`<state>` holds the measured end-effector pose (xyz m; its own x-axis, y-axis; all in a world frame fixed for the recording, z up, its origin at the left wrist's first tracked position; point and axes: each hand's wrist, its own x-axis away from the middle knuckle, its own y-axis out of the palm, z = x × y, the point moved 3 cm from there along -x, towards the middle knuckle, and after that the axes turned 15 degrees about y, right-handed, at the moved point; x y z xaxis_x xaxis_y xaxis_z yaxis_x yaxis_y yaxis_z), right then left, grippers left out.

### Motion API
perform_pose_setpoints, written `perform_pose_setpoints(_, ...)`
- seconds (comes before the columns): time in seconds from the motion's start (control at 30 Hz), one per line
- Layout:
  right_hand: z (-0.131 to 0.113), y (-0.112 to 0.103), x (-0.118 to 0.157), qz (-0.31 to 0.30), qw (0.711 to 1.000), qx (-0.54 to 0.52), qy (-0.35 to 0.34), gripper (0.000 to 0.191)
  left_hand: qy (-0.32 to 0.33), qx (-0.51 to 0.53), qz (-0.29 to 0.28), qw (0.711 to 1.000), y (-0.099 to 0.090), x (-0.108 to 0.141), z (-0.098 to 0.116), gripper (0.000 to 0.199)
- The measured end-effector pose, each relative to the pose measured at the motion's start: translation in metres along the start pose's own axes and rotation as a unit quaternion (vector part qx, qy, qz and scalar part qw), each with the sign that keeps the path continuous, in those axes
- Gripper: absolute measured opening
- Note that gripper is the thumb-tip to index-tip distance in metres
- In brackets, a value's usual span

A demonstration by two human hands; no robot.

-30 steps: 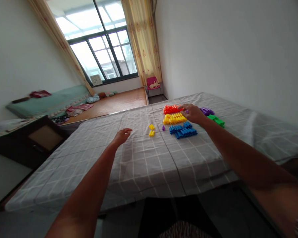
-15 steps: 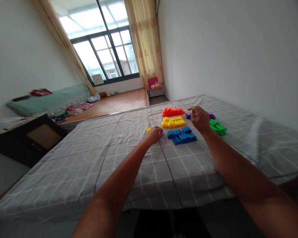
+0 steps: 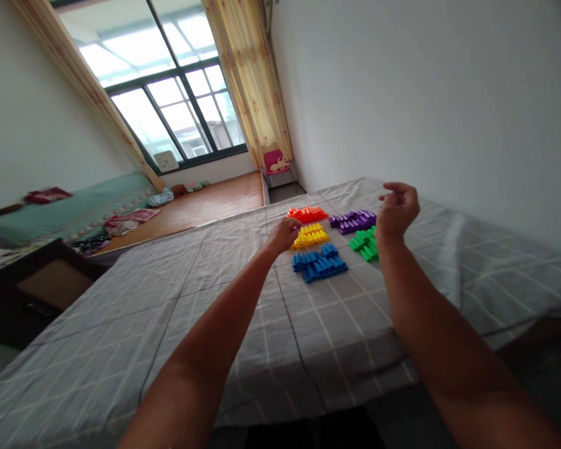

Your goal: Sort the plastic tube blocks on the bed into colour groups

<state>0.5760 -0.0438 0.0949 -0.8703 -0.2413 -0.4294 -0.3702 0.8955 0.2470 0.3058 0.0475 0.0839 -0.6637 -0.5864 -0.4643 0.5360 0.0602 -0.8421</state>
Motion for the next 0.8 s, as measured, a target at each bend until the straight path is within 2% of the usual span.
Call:
perform_pose_setpoints(0.13,0.004,-0.001,-0.003,-0.002,0.999,-0.015,0.037,0.028,0.051,0.019,-0.043,0.998,0.045,-0.065,0.033,0.026)
perform_pose_setpoints(0.23,-0.001,0.000,0.001,-0.025,0.999,-0.016,0.042,0.027,0.067,-0.006,-0.065,0.996,0.074,-0.097,0.055,0.030)
perform_pose_setpoints(0.37,-0.005,0.000,0.002,-0.038,0.998,-0.013,0.048,0.027,0.065,-0.065,-0.100,0.991,0.101,-0.113,0.072,0.030)
perform_pose_setpoints(0.47,-0.002,0.000,-0.001,-0.045,0.997,-0.027,0.058,0.029,0.063,-0.077,-0.122,0.988,0.108,-0.113,0.076,0.032)
perform_pose_setpoints(0.57,0.002,0.003,0.000,-0.086,0.993,-0.001,0.076,0.030,0.060,-0.059,-0.083,0.993,0.093,-0.110,0.068,0.036)
perform_pose_setpoints(0.63,0.003,0.010,0.007,-0.173,0.980,0.056,0.075,0.028,0.044,-0.041,-0.051,0.997,0.071,-0.103,0.051,0.035)
perform_pose_setpoints(0.67,0.004,0.014,0.013,-0.243,0.963,0.094,0.064,0.026,0.030,-0.035,-0.048,0.998,0.056,-0.097,0.038,0.032)
perform_pose_setpoints(0.73,0.005,0.024,0.032,-0.405,0.899,0.165,0.021,0.024,-0.013,-0.044,-0.042,0.998,0.023,-0.077,0.007,0.031)
perform_pose_setpoints(0.8,0.007,0.031,0.052,-0.518,0.826,0.219,-0.031,0.024,-0.076,-0.074,-0.034,0.994,-0.012,-0.047,-0.028,0.031)
